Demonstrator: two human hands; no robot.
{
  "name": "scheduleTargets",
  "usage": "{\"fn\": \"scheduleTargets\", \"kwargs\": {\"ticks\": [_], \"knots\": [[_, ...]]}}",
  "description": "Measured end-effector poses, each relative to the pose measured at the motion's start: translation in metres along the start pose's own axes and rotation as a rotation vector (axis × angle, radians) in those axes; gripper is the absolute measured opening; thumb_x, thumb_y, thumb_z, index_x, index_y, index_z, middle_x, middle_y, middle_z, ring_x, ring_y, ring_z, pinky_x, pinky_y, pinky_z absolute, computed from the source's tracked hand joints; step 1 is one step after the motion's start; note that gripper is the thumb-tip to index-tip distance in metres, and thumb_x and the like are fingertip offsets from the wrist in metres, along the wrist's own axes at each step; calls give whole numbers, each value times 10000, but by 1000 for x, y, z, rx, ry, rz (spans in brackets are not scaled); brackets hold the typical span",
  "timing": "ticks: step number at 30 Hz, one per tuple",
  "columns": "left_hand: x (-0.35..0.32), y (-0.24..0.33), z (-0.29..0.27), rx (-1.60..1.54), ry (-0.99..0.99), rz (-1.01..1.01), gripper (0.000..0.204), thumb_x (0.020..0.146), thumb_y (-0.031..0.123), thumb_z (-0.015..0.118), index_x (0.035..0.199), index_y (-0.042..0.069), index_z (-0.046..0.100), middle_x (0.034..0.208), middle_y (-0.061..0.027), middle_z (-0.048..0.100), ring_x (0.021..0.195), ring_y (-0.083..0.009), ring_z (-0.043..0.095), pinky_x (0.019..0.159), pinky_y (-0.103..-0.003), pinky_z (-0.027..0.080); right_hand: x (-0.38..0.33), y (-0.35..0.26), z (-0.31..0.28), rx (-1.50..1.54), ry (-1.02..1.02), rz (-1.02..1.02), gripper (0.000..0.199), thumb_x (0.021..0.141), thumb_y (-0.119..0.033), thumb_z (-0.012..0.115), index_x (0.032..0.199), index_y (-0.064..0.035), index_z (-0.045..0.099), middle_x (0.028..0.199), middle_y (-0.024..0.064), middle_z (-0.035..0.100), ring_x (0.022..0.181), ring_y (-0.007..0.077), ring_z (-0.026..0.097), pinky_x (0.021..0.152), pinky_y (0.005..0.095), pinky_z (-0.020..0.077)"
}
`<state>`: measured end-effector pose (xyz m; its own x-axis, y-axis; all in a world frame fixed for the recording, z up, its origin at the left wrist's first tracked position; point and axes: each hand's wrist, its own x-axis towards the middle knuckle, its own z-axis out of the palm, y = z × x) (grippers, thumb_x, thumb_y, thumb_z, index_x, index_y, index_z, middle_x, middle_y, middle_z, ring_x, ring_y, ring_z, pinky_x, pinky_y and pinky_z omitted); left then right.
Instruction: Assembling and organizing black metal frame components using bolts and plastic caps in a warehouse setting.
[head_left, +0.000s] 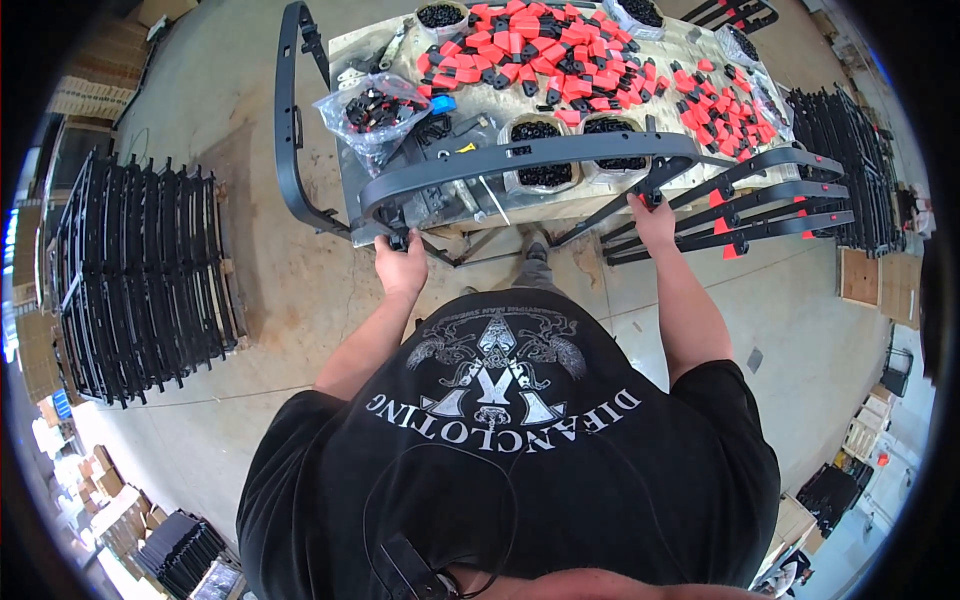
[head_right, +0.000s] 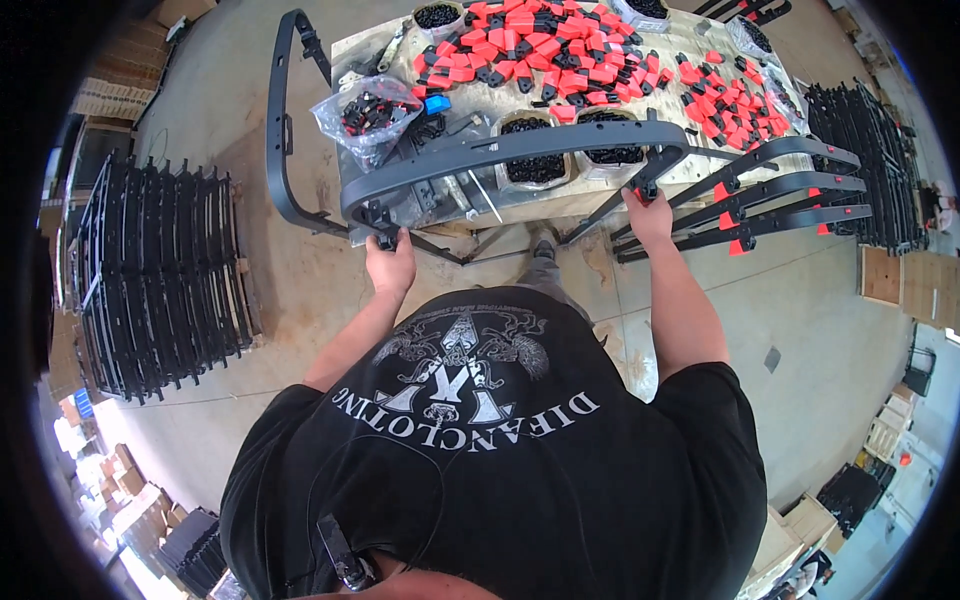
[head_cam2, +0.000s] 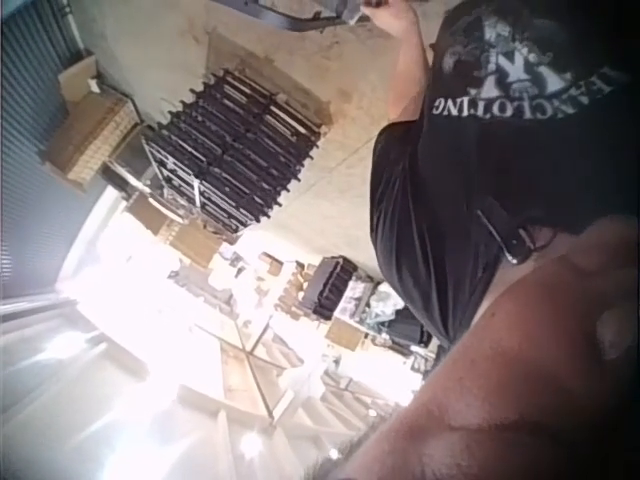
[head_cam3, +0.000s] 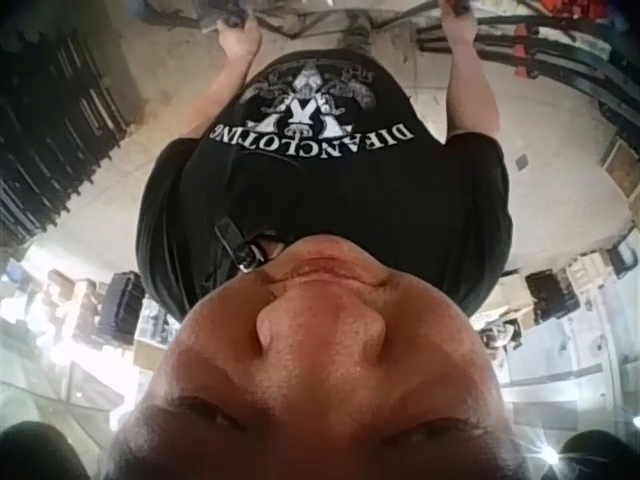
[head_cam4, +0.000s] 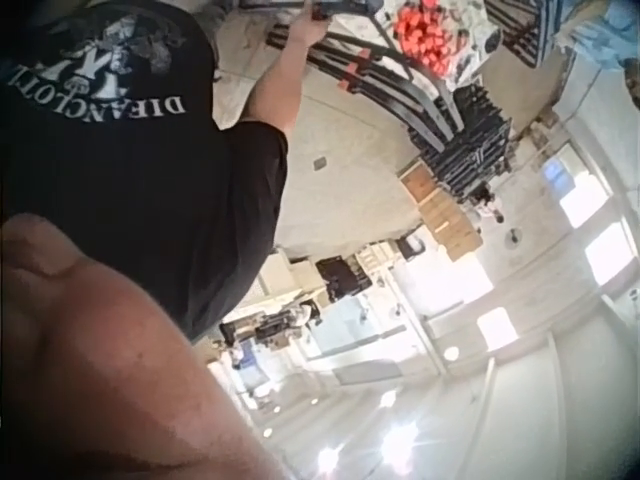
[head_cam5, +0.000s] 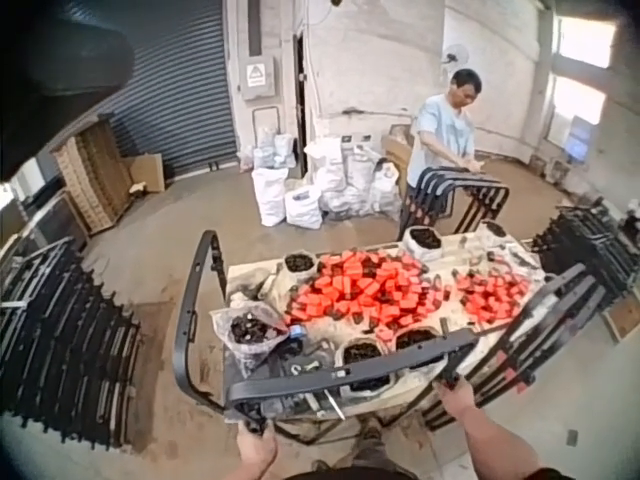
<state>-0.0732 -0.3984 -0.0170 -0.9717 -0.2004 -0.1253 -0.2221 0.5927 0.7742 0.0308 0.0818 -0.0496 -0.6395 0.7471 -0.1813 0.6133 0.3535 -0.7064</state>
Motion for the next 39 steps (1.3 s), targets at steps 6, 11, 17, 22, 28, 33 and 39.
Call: {"fn": "scheduleTargets", "kwargs": {"ticks": [6, 11, 17, 22, 28, 33, 39], "knots": [[8, -20, 0, 189, -39, -69, 436, 865, 276, 710, 1146, -23, 562, 928, -221, 719, 873, -363, 727, 777, -440, 563, 2, -43, -26, -429, -216, 2, 500, 821, -412, 684, 1098, 3, 709, 1063, 259, 724, 1070, 425, 674, 932, 488, 522], [23, 15, -26, 190, -456, -425, 347, 854, 232, 700, 1055, -31, 597, 722, -121, 686, 517, -209, 668, 465, -352, 515, 20, -31, -47, -269, -560, 125, 416, 820, -373, 712, 1010, -3, 715, 985, 221, 711, 974, 373, 671, 857, 450, 518], [18, -20, -17, -674, -527, -635, 158, 891, 153, 734, 799, 71, 634, 693, -35, 581, 550, -156, 553, 437, -296, 400, 9, -26, -47, 797, -752, 425, 211, 850, -221, 777, 784, -115, 607, 681, -38, 520, 529, 99, 454, 491, 275, 334], [31, 15, -33, -508, -629, -1017, 230, 922, 221, 741, 875, 118, 540, 671, 3, 492, 515, -93, 454, 384, -215, 289, 0, -82, -71, 402, -662, 719, 294, 876, -319, 797, 834, -130, 576, 659, -53, 470, 487, 56, 394, 409, 241, 227], [32, 48, -61, -526, -692, -1021, 331, 936, 344, 754, 862, 136, 508, 663, 27, 433, 492, -67, 376, 365, -189, 228, -5, -127, -105, 475, -652, 741, 365, 862, -370, 819, 910, -107, 570, 700, -1, 510, 471, 66, 397, 382, 230, 267], [19, 55, -55, -371, -600, -898, 305, 938, 280, 737, 835, 123, 497, 641, 27, 442, 466, -68, 377, 360, -230, 229, -4, -113, -94, 475, -618, 750, 283, 879, -305, 791, 891, -121, 576, 698, -8, 497, 470, 71, 384, 393, 243, 252], [-7, 13, -21, 216, -307, -271, 637, 824, 238, 774, 1303, -101, 530, 883, -167, 695, 807, -307, 701, 769, -405, 561, -9, -99, -88, 330, -576, 579, 289, 876, -245, 774, 755, -108, 551, 627, -30, 448, 455, 85, 348, 423, 295, 226]]}}
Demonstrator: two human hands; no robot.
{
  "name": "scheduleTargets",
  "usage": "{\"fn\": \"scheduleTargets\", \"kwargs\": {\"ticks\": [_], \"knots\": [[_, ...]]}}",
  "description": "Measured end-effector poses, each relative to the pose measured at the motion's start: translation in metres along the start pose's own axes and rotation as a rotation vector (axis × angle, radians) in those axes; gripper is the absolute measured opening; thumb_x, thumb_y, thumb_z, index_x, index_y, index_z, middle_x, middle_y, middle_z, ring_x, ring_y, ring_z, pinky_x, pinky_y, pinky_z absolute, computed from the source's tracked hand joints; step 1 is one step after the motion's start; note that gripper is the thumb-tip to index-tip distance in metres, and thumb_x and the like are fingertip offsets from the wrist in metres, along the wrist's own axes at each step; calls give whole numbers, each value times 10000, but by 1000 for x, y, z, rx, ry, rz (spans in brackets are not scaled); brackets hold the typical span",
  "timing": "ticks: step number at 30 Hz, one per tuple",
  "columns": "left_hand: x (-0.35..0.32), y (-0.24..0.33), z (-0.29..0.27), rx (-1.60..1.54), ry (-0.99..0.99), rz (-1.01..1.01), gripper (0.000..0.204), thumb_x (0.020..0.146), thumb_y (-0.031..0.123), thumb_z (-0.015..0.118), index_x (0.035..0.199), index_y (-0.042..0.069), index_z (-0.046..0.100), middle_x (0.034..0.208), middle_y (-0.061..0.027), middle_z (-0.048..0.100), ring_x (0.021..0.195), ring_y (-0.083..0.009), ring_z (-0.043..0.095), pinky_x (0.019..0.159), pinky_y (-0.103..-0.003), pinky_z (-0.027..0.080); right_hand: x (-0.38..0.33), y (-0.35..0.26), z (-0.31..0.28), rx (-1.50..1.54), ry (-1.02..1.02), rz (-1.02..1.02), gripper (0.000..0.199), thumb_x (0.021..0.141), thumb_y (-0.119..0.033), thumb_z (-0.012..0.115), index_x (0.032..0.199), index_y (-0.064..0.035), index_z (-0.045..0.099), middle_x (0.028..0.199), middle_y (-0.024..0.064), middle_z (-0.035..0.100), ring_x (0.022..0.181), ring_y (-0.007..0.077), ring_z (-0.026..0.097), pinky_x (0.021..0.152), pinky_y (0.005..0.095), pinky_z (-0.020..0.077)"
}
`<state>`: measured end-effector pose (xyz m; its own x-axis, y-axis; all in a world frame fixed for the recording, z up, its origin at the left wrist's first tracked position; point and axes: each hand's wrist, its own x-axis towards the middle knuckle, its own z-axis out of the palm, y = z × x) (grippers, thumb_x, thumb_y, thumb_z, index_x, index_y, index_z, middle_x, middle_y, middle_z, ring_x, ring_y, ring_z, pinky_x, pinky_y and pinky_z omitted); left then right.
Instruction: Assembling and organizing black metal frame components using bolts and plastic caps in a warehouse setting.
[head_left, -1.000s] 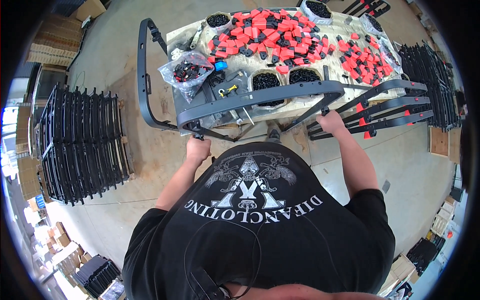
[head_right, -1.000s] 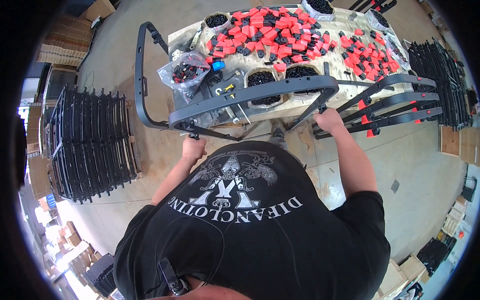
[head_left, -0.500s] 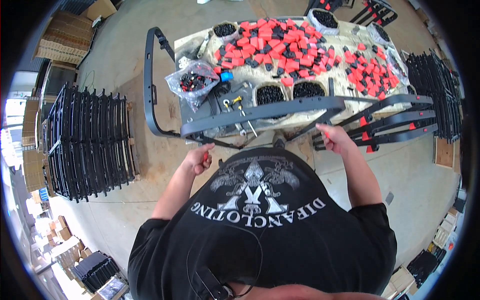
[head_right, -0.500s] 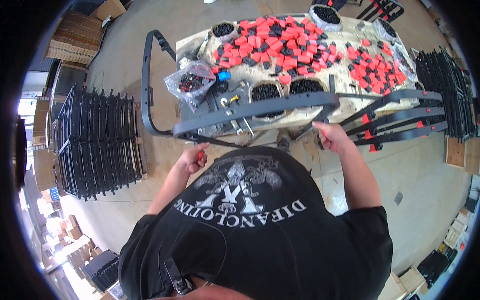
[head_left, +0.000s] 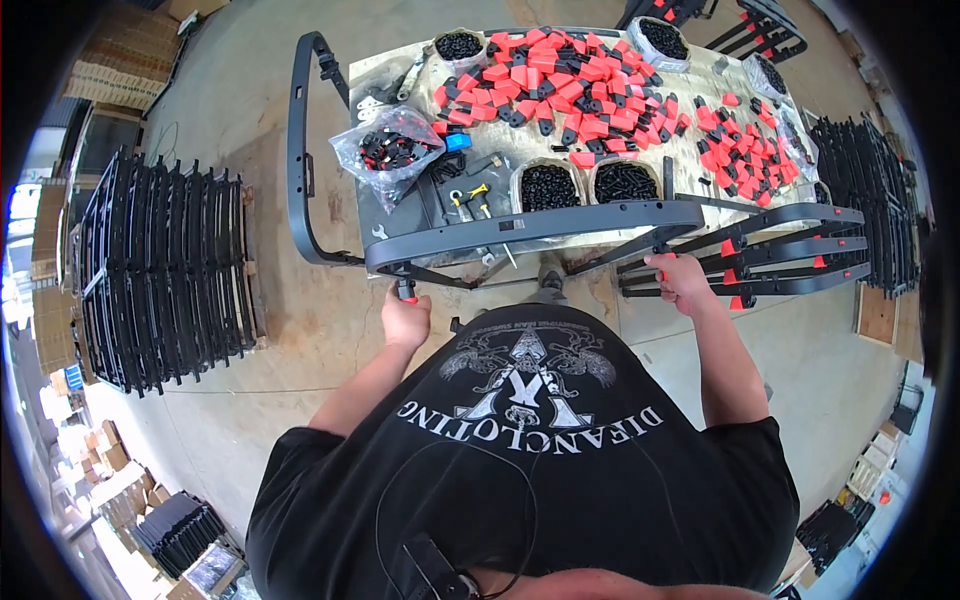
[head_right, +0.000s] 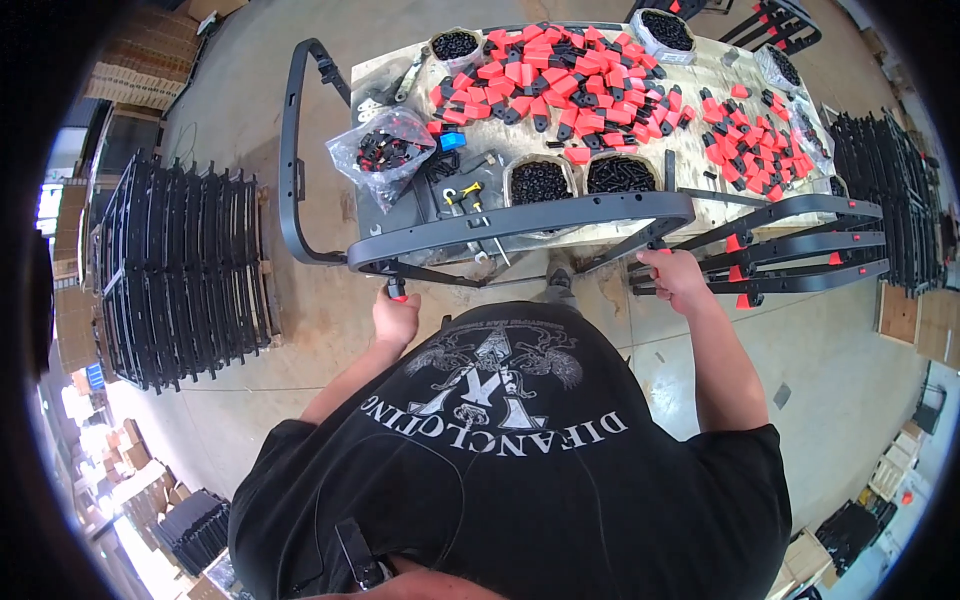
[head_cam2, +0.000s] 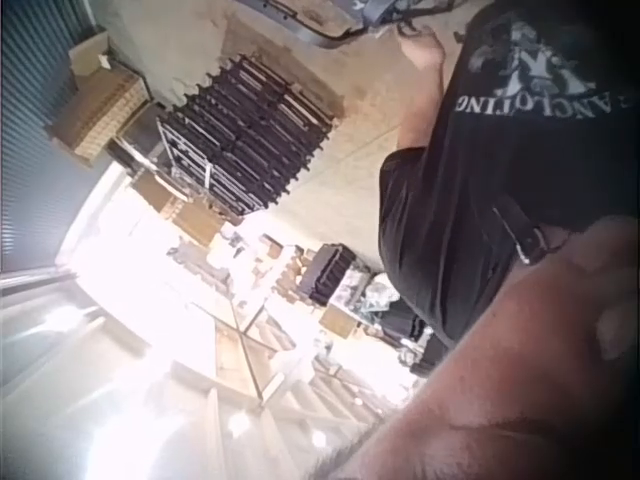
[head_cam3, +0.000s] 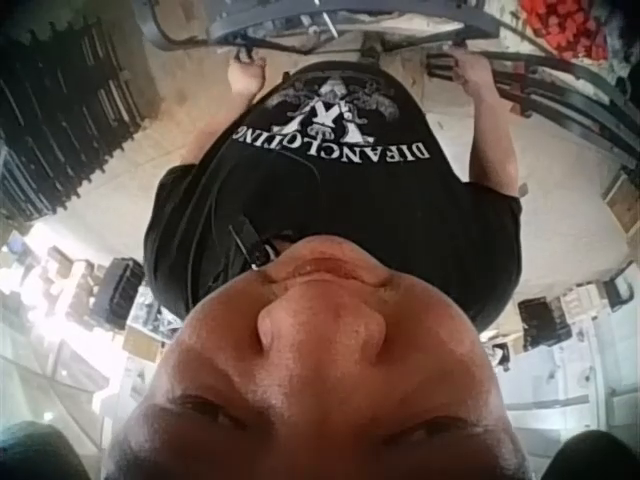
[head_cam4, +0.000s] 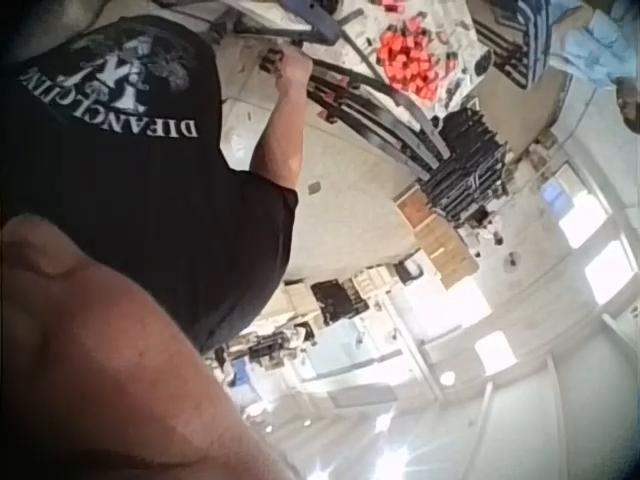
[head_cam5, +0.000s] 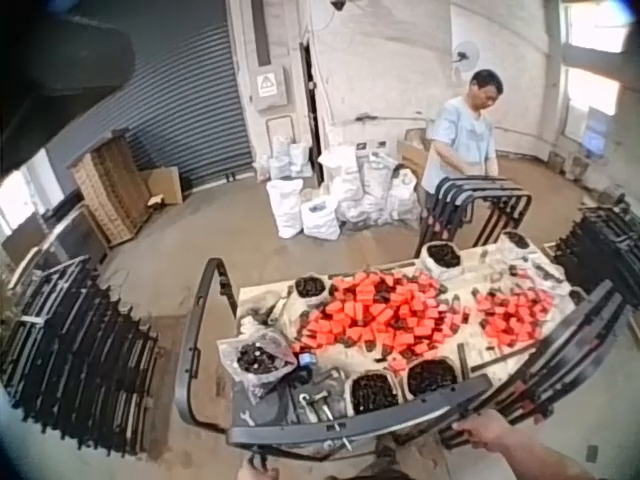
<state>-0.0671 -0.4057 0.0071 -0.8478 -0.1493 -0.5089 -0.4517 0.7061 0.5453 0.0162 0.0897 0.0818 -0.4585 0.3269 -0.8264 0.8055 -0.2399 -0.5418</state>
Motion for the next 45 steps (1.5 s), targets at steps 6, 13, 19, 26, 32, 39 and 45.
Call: {"fn": "scheduleTargets", "kwargs": {"ticks": [6, 13, 19, 26, 32, 39, 45], "knots": [[46, -46, 52, -134, 508, 430, 592, 793, 174, 746, 1320, -13, 553, 1071, -182, 668, 1023, -318, 665, 918, -400, 516, -19, -29, 20, -400, 121, 80, 372, 893, -364, 743, 723, -107, 536, 614, -19, 447, 456, 103, 360, 422, 310, 235], [63, -49, 11, -142, 27, 642, 382, 780, 173, 764, 1113, 55, 619, 1030, -171, 683, 950, -360, 666, 852, -430, 536, -10, -26, 12, -530, 80, 9, 340, 858, -301, 750, 685, -75, 563, 578, -10, 432, 472, 132, 398, 439, 359, 271], [79, -61, 29, -80, 105, 701, 310, 783, 190, 757, 1047, 62, 658, 986, -148, 703, 915, -355, 685, 829, -424, 548, 18, 11, 0, -566, 185, -197, 316, 820, -284, 771, 786, -4, 628, 649, 75, 589, 539, 183, 539, 517, 389, 420], [73, -61, 18, -120, 20, 594, 345, 797, 180, 749, 1106, 53, 661, 1005, -146, 712, 944, -321, 696, 850, -381, 543, 114, 95, 25, -393, 667, -762, 525, 787, -352, 809, 1120, 20, 646, 973, 182, 726, 919, 351, 692, 866, 409, 530], [64, -46, 16, -43, 32, 638, 360, 802, 178, 755, 1125, 53, 658, 998, -141, 714, 941, -285, 701, 863, -359, 541, 151, 103, 27, -298, 574, -637, 747, 793, -354, 830, 1347, 38, 519, 1266, 225, 611, 1151, 326, 622, 987, 385, 501], [65, -48, 16, -104, -13, 556, 391, 784, 189, 788, 1130, 65, 653, 935, -119, 718, 894, -268, 698, 852, -369, 547, 23, 31, -10, 130, 432, -1105, 492, 938, -156, 717, 1334, 41, 502, 1225, 118, 577, 1106, 174, 565, 975, 319, 486], [67, -55, 1, 120, -75, 326, 494, 792, 254, 779, 1209, 27, 645, 1045, -172, 729, 1016, -310, 701, 923, -384, 541, -99, -156, 88, 31, 244, -1531, 184, 947, -91, 681, 1091, 6, 623, 996, 62, 653, 932, 136, 631, 879, 298, 513]]}}
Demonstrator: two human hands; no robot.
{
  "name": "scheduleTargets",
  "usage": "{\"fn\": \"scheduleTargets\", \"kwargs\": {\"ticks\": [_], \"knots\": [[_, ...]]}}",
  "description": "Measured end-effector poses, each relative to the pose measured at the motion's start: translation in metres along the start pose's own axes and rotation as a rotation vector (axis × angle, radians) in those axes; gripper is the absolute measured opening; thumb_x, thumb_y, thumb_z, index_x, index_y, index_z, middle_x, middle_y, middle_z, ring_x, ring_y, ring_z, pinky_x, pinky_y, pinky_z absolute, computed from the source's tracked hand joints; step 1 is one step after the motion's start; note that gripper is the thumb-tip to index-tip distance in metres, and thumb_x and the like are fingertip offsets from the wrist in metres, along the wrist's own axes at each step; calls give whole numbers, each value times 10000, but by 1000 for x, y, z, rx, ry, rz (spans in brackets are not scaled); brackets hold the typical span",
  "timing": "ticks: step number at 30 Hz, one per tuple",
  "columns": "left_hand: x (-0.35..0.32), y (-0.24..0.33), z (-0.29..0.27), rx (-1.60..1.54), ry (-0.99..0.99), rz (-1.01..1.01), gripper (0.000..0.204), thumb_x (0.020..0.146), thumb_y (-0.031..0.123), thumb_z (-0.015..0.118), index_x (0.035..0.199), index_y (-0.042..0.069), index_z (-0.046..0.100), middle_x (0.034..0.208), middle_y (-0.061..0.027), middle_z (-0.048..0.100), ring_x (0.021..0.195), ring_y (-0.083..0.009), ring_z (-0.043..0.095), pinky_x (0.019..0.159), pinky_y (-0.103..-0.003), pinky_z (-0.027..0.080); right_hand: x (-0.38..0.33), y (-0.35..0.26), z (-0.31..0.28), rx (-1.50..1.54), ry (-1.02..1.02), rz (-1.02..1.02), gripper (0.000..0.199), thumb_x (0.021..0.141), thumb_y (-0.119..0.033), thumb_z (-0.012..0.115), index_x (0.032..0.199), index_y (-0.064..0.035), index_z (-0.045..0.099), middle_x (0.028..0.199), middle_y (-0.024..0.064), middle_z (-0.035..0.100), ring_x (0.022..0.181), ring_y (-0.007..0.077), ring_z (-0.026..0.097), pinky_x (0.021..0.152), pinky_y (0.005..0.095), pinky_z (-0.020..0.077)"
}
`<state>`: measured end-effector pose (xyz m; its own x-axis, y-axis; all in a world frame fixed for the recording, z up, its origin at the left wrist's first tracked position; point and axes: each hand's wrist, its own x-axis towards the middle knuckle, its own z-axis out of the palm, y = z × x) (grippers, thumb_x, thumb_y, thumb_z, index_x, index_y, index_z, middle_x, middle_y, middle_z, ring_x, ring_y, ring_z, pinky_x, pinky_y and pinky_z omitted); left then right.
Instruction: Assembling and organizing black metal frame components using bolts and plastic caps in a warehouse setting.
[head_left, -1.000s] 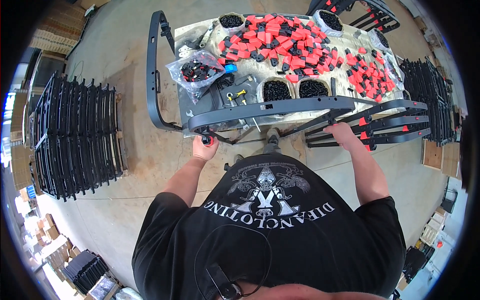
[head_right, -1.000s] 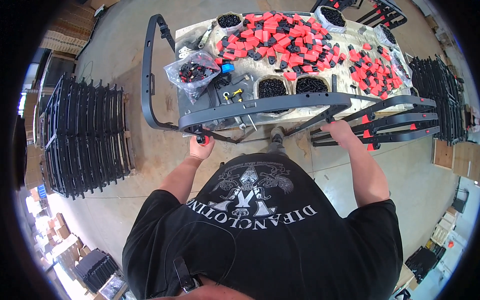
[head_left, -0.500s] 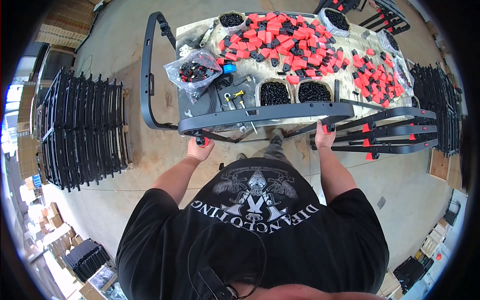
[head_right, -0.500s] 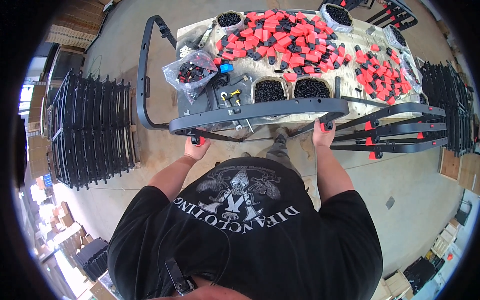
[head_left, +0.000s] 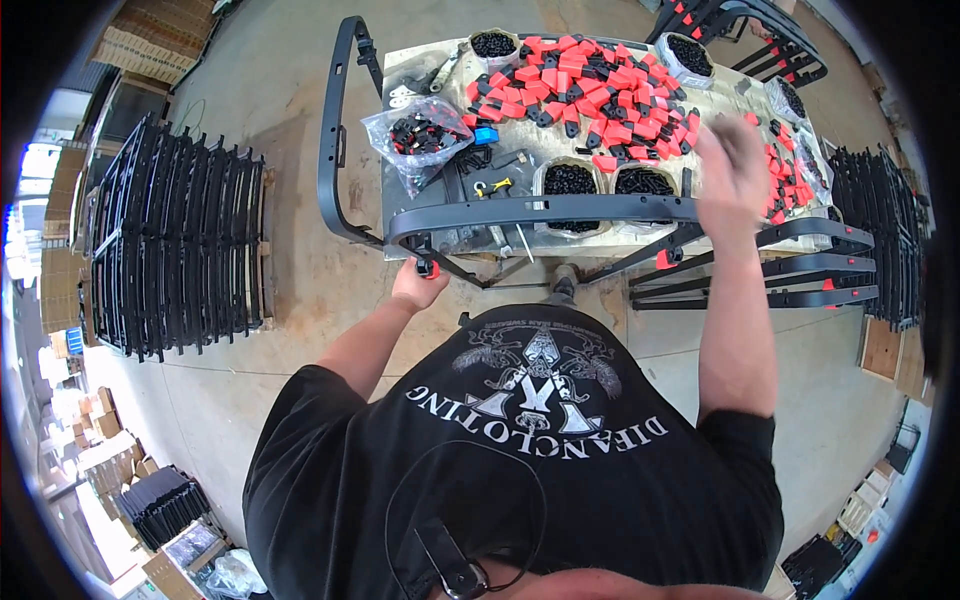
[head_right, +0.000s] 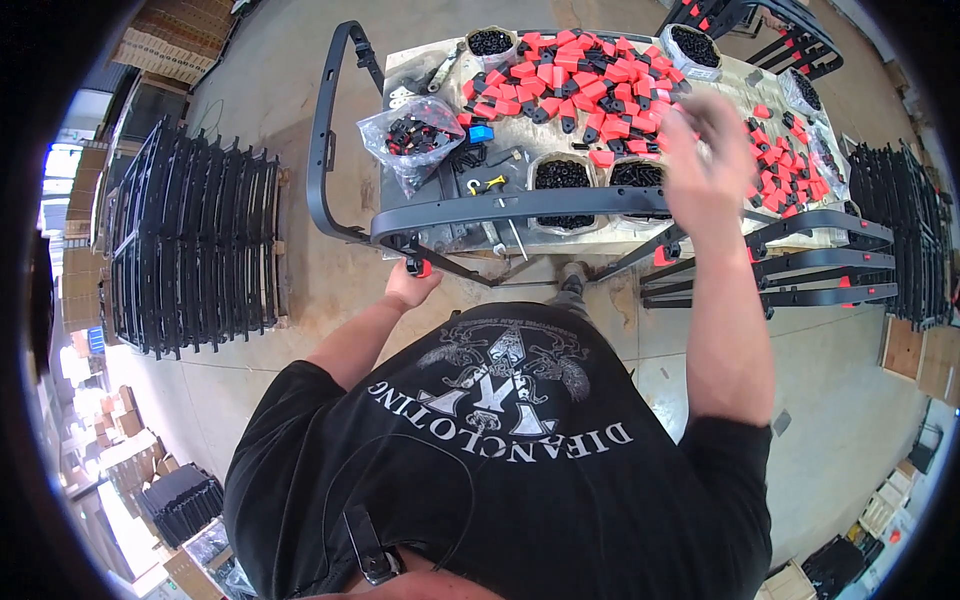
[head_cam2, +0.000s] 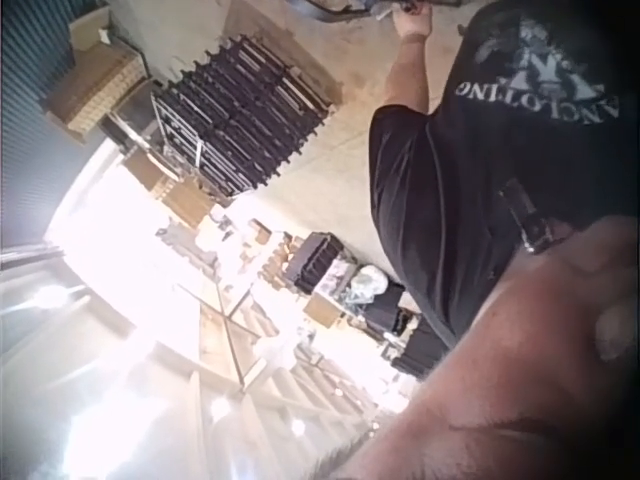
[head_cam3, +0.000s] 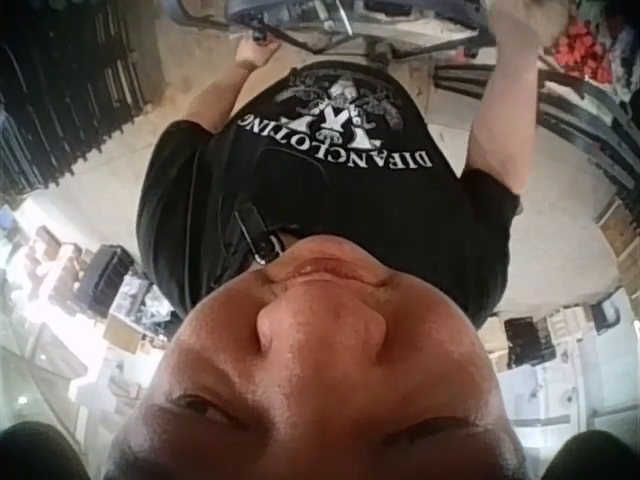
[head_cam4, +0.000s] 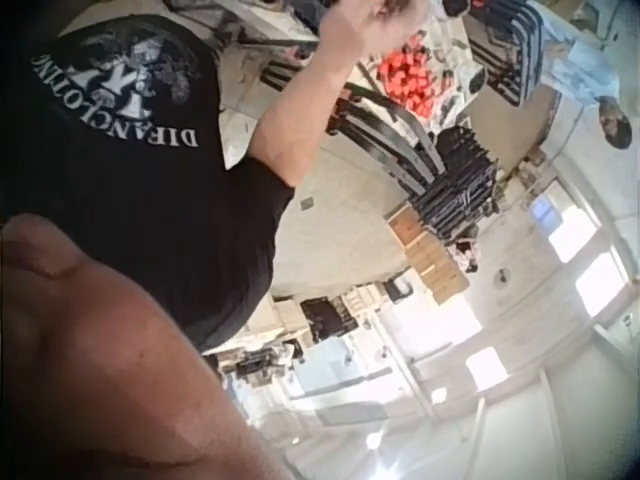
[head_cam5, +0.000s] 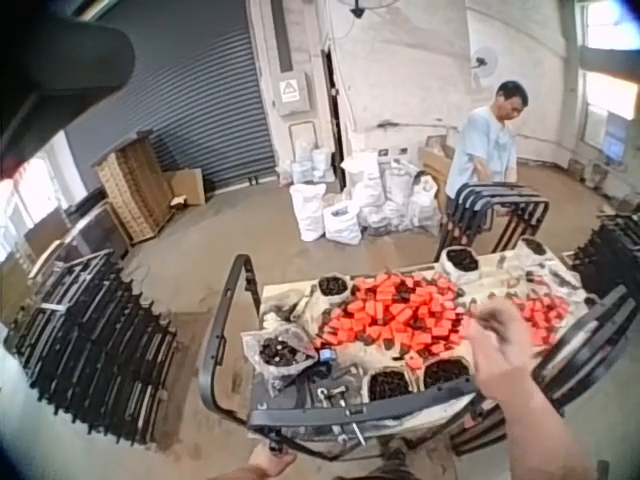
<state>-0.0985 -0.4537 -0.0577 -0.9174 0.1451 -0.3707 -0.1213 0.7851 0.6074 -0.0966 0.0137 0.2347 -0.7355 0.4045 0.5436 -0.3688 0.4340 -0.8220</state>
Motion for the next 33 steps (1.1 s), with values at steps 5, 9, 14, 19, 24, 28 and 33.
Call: {"fn": "scheduleTargets", "kwargs": {"ticks": [5, 9, 14, 19, 24, 28, 33], "knots": [[-29, 90, -95, 458, -305, -109, 460, 826, 269, 714, 1223, 41, 672, 1137, -224, 716, 1120, -350, 677, 983, -421, 527, 55, 73, 103, -367, -397, 170, 318, 913, -298, 696, 1053, -12, 689, 908, 124, 730, 836, 226, 705, 763, 365, 553], [-46, 160, -177, 224, 271, 176, 185, 891, 144, 642, 1016, 22, 700, 907, -168, 746, 861, -313, 737, 790, -396, 577, 53, 120, 118, -584, -917, 207, 288, 863, -277, 666, 952, -8, 719, 918, 206, 739, 903, 337, 714, 812, 435, 550], [47, 241, -190, 129, 288, 352, 267, 925, 223, 607, 1067, 28, 720, 982, -171, 743, 922, -312, 725, 830, -380, 554, 52, 134, 114, -507, -986, 367, 351, 850, -310, 693, 976, 16, 710, 937, 204, 737, 899, 316, 713, 826, 415, 547], [204, 208, -129, 530, -100, 109, 367, 887, 245, 575, 1145, 35, 730, 1161, -238, 707, 1097, -398, 674, 965, -425, 538, 53, 141, 114, -523, -1030, 437, 368, 845, -299, 716, 1045, 10, 715, 962, 195, 738, 940, 307, 707, 857, 402, 540], [268, 146, -100, 739, -67, -41, 396, 903, 245, 579, 1205, 31, 720, 1283, -216, 670, 1199, -354, 649, 1009, -435, 529, 54, 132, 113, -527, -1062, 416, 374, 852, -319, 698, 1036, 6, 725, 994, 208, 737, 969, 320, 704, 878, 406, 536], [271, 151, -89, 881, -124, 23, 351, 911, 179, 589, 1195, 20, 721, 1285, -213, 671, 1194, -350, 655, 989, -458, 540, 51, 137, 114, -516, -1063, 386, 379, 848, -317, 685, 1044, 3, 734, 1010, 219, 735, 978, 340, 702, 884, 426, 537], [240, 184, -120, 903, -36, 119, 283, 868, 137, 608, 1093, 35, 747, 1187, -206, 713, 1123, -374, 681, 969, -457, 544, 54, 130, 112, -529, -1088, 393, 421, 847, -320, 684, 1091, 21, 720, 1064, 222, 733, 997, 353, 701, 904, 422, 539]]}}
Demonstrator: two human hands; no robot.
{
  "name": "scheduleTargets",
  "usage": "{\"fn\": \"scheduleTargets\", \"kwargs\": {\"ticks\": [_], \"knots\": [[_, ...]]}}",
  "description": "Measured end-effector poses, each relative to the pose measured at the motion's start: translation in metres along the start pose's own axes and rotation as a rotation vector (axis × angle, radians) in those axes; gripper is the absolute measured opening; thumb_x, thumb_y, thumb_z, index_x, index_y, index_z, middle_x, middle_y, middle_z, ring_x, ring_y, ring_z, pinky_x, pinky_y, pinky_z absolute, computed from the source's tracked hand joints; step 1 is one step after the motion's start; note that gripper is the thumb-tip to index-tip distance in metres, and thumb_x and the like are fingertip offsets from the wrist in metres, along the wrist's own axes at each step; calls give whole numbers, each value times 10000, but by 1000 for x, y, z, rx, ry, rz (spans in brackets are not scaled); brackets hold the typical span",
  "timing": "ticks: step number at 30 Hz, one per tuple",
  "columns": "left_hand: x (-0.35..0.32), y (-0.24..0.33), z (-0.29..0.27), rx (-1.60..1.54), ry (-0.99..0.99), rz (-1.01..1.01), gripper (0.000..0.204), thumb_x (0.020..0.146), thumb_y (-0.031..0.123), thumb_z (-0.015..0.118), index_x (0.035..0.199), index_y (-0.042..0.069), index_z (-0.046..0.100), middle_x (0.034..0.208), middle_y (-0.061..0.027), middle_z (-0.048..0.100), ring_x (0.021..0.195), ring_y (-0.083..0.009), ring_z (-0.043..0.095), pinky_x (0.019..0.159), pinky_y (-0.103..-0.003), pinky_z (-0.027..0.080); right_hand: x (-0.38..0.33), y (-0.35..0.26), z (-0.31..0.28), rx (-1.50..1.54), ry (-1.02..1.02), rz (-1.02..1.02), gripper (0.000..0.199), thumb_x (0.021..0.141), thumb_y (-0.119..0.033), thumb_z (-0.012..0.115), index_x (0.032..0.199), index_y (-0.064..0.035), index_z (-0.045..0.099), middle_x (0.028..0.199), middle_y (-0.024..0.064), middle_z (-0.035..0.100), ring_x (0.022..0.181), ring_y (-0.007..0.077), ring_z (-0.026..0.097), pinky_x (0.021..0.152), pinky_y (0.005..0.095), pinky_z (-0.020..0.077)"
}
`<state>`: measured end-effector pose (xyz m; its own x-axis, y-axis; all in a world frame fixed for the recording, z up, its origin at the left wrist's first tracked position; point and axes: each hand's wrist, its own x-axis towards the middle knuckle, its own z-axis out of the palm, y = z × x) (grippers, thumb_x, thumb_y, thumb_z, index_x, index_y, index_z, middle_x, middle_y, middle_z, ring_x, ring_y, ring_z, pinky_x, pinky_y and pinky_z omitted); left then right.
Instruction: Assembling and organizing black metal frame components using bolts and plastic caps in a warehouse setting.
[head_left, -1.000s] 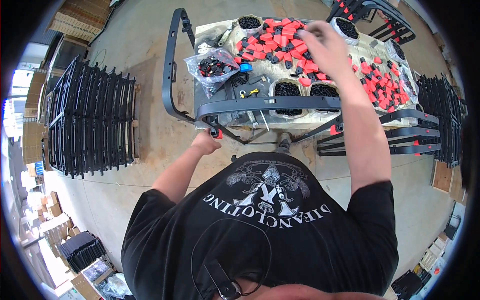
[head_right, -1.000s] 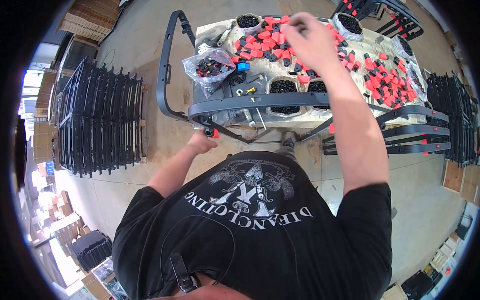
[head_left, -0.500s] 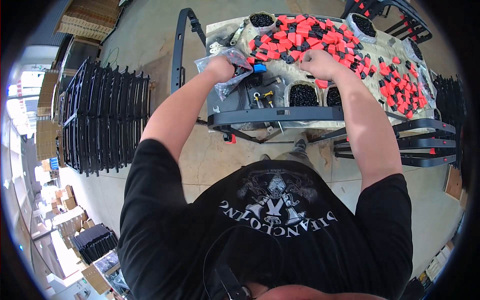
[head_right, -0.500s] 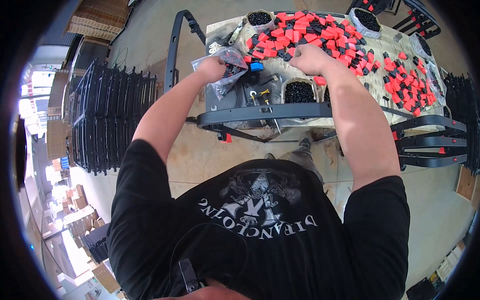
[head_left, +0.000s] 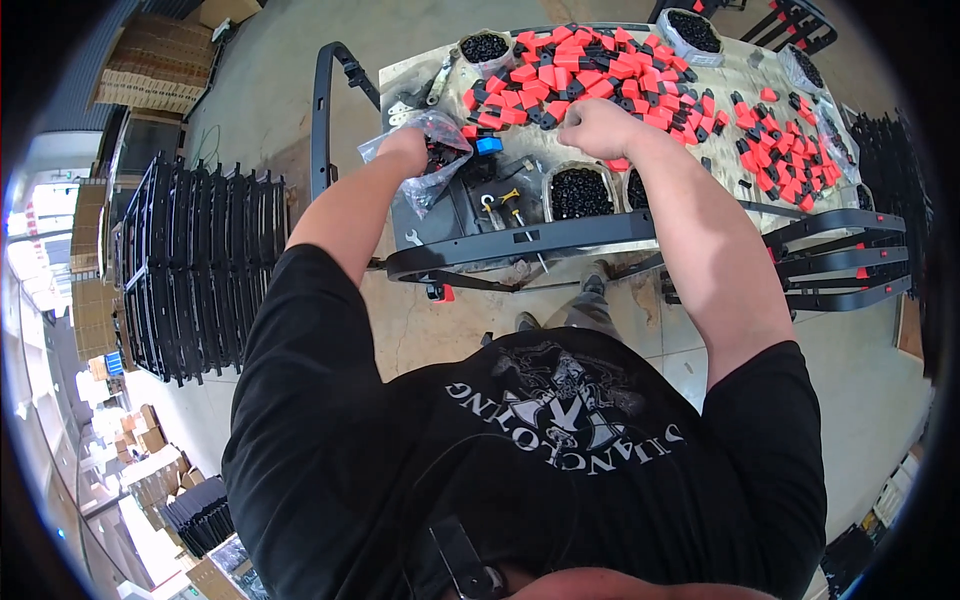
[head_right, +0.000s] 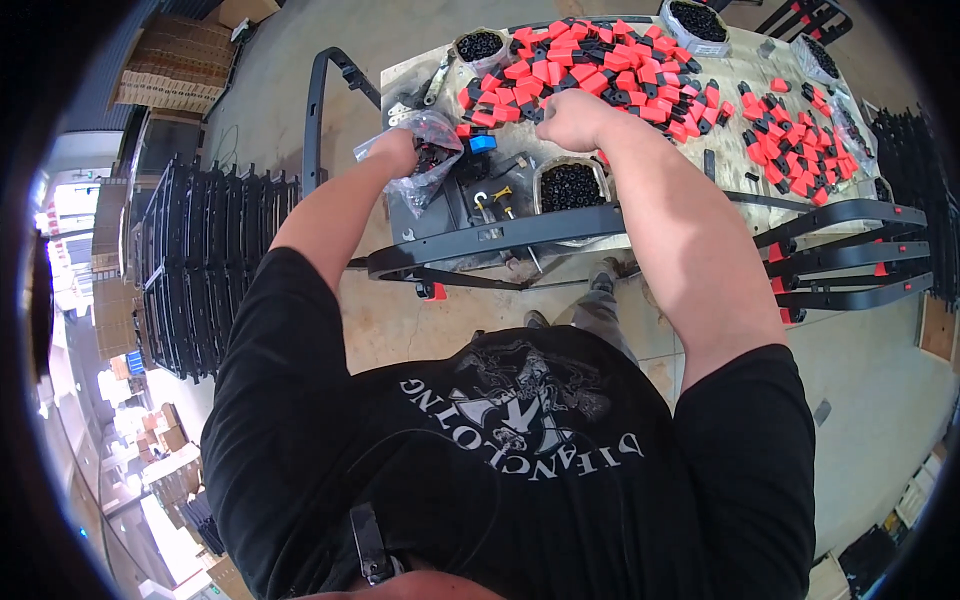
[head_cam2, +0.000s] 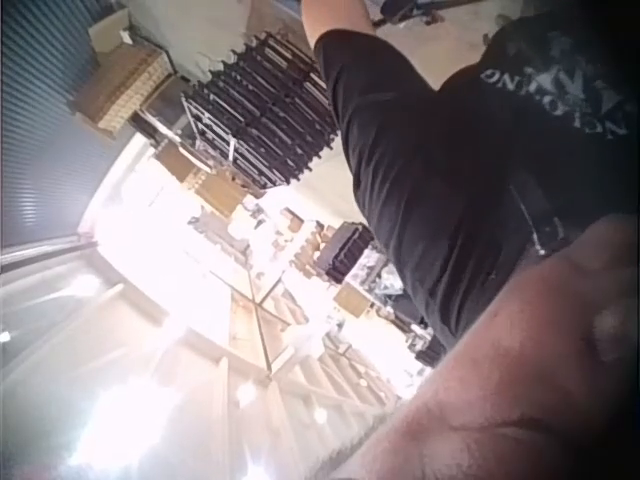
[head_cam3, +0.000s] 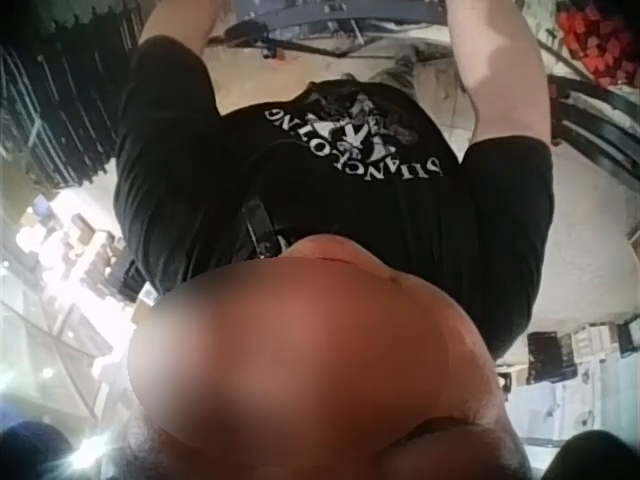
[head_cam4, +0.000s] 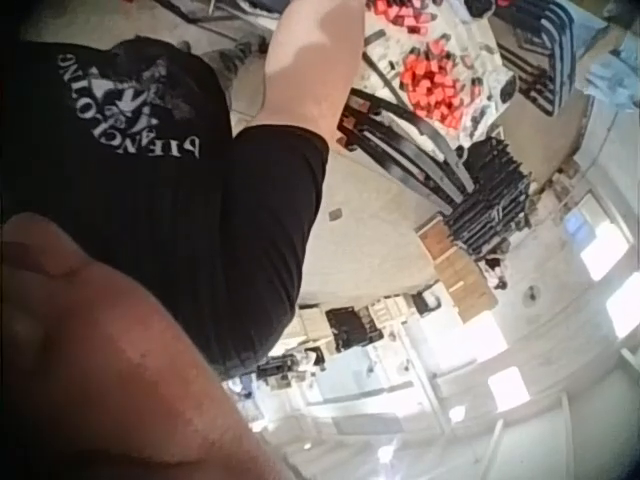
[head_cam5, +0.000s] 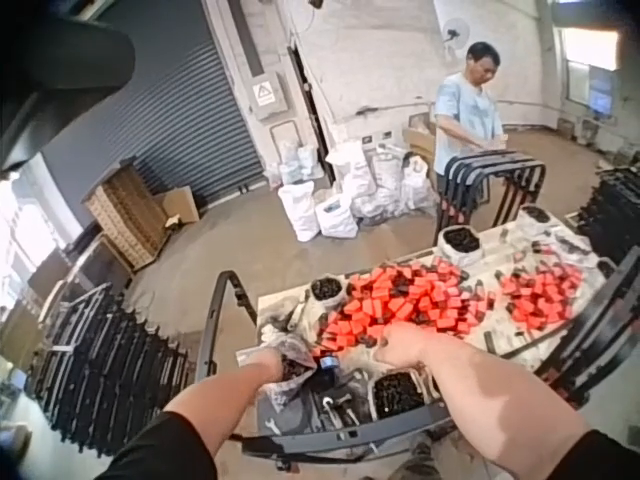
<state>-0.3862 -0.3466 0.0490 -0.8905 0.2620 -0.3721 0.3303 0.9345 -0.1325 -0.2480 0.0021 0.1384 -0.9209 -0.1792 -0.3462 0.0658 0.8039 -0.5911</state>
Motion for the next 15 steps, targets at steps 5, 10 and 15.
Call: {"fn": "scheduleTargets", "kwargs": {"ticks": [5, 10, 15], "knots": [[-90, 42, -87, -334, 330, 352, 248, 846, 181, 697, 1060, 64, 745, 1022, -200, 731, 953, -364, 703, 860, -425, 561, -4, 3, -2, 45, 47, 32, 450, 850, -334, 693, 1117, 28, 717, 1095, 222, 730, 1025, 353, 697, 928, 409, 532], [-207, 80, -108, -856, 436, 473, 245, 836, 155, 781, 1051, 60, 715, 842, -93, 700, 770, -202, 678, 751, -324, 556, -5, 0, -4, 6, 56, 55, 447, 852, -351, 692, 1116, 6, 734, 1082, 198, 739, 1024, 331, 701, 945, 402, 523], [-247, 100, -89, -946, 578, 632, 221, 825, 115, 801, 1020, 56, 715, 842, -72, 691, 740, -161, 678, 700, -300, 556, -1, 10, -4, -88, 112, 51, 426, 839, -396, 670, 1030, -29, 770, 1034, 187, 745, 982, 314, 709, 895, 399, 536]]}}
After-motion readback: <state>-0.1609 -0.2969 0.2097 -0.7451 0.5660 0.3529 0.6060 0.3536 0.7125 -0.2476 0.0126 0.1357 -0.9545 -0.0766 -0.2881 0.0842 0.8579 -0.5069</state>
